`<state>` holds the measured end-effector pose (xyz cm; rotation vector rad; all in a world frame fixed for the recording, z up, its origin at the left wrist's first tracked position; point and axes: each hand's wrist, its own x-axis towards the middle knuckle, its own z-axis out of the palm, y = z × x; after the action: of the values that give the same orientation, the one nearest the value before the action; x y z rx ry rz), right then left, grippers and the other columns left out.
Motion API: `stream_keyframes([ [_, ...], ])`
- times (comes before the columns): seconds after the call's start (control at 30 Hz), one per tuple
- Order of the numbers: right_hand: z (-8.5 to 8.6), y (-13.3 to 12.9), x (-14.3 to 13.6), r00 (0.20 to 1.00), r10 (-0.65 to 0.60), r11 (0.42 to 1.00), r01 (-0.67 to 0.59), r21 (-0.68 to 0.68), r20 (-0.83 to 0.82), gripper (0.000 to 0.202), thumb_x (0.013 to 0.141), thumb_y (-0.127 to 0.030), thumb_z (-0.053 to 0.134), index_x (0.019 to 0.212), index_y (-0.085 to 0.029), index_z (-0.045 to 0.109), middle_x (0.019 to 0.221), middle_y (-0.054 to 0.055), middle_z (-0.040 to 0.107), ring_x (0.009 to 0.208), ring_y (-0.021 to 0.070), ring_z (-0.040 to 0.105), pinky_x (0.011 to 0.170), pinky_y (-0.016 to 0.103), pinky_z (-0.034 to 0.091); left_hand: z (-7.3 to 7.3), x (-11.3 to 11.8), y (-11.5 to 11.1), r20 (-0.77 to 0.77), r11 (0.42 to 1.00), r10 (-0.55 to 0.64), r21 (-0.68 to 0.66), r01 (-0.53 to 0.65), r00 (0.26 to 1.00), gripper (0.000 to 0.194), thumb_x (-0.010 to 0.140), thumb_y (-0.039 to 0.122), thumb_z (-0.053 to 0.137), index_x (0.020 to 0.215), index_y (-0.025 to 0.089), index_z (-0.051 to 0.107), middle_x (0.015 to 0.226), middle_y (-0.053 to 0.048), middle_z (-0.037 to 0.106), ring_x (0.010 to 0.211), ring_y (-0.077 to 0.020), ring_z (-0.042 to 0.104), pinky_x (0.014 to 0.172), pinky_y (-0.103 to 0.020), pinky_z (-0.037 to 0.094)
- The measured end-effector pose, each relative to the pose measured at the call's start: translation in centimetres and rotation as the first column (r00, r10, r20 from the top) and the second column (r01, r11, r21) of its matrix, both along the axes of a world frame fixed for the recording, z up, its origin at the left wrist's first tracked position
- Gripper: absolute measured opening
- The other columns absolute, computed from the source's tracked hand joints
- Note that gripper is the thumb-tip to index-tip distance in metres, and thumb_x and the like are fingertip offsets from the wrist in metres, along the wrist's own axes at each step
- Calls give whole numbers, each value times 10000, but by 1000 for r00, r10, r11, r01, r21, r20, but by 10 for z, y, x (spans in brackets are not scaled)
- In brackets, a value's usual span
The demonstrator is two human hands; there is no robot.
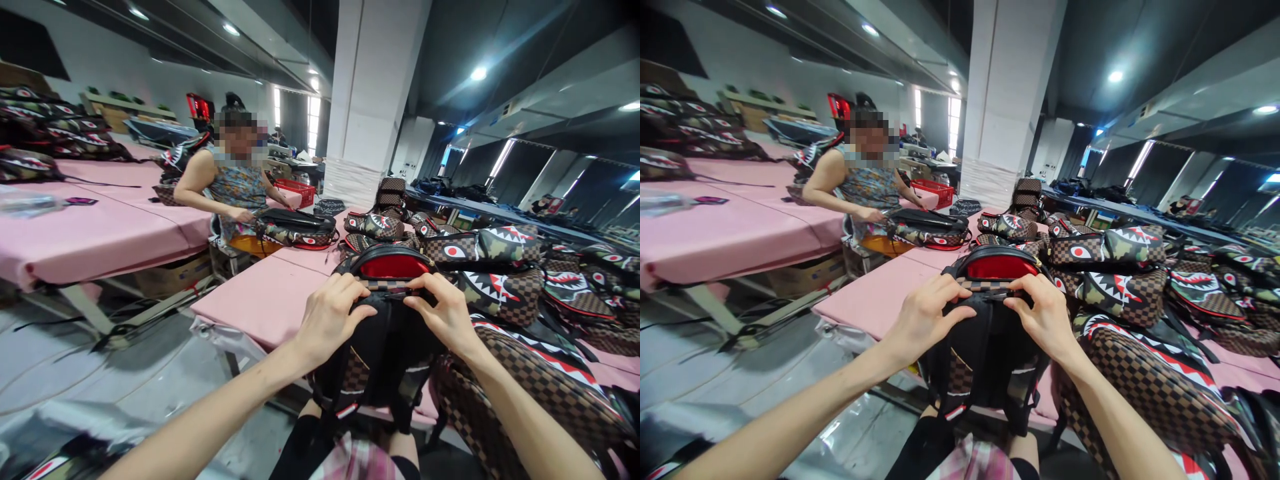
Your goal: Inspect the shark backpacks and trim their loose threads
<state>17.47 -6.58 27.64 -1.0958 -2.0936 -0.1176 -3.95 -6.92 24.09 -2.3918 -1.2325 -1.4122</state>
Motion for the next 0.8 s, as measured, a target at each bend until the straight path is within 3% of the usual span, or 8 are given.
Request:
stream_keyframes([
  [0.17, -1, 2, -1, 998, -34, 999, 31, -41, -56, 70, 798, -267, 593, 854, -225, 597, 829, 11, 609, 766, 173, 560, 686, 282, 418, 11, 4, 6, 18, 992, -91, -88, 93, 996, 165, 804, 170, 583, 942, 224, 654, 855, -2, 616, 765, -123, 575, 657, -231, 417],
  [0.27, -2, 2, -2, 998, -23, 999, 22, -27, -59, 66, 795, -255, 597, 853, -224, 599, 827, 8, 612, 763, 167, 561, 686, 277, 423, 23, 5, 16, -44, 972, -161, -180, 150, 986, 167, 776, 177, 613, 910, 251, 680, 834, 20, 618, 737, -110, 574, 627, -211, 401],
  [0.37, -2, -1, -2, 1000, 1, 999, -1, 40, -5, 64, 803, -240, 595, 861, -212, 595, 805, 14, 612, 746, 166, 550, 662, 270, 425, 35, 4, 24, -158, 958, -225, -218, 188, 961, 86, 750, 183, 634, 809, 223, 682, 793, 25, 611, 705, -109, 561, 610, -209, 382],
  [0.47, -2, -7, -1, 995, -17, 988, 3, 155, 95, 85, 832, -237, 568, 905, -203, 597, 806, 27, 624, 752, 177, 541, 665, 282, 426, 39, 3, 26, -239, 963, -246, -171, 208, 939, 95, 789, 160, 569, 747, 184, 651, 785, 11, 596, 688, -110, 541, 619, -219, 372],
  [0.67, -6, -20, -2, 981, -104, 948, 48, 314, 163, 131, 859, -237, 543, 943, -199, 637, 830, 36, 643, 757, 150, 571, 652, 248, 431, 27, 0, 24, -22, 915, -377, -161, 369, 926, 151, 821, 122, 483, 714, 161, 582, 770, -3, 564, 731, -109, 533, 671, -210, 394],
  [0.8, -5, -23, -12, 968, -143, 938, 67, 339, 204, 137, 861, -245, 545, 925, -197, 656, 817, 34, 644, 738, 137, 577, 638, 236, 423, 24, 2, 25, 56, 911, -372, -166, 376, 926, 142, 809, 105, 493, 706, 163, 572, 771, 10, 548, 721, -98, 521, 666, -205, 387],
])
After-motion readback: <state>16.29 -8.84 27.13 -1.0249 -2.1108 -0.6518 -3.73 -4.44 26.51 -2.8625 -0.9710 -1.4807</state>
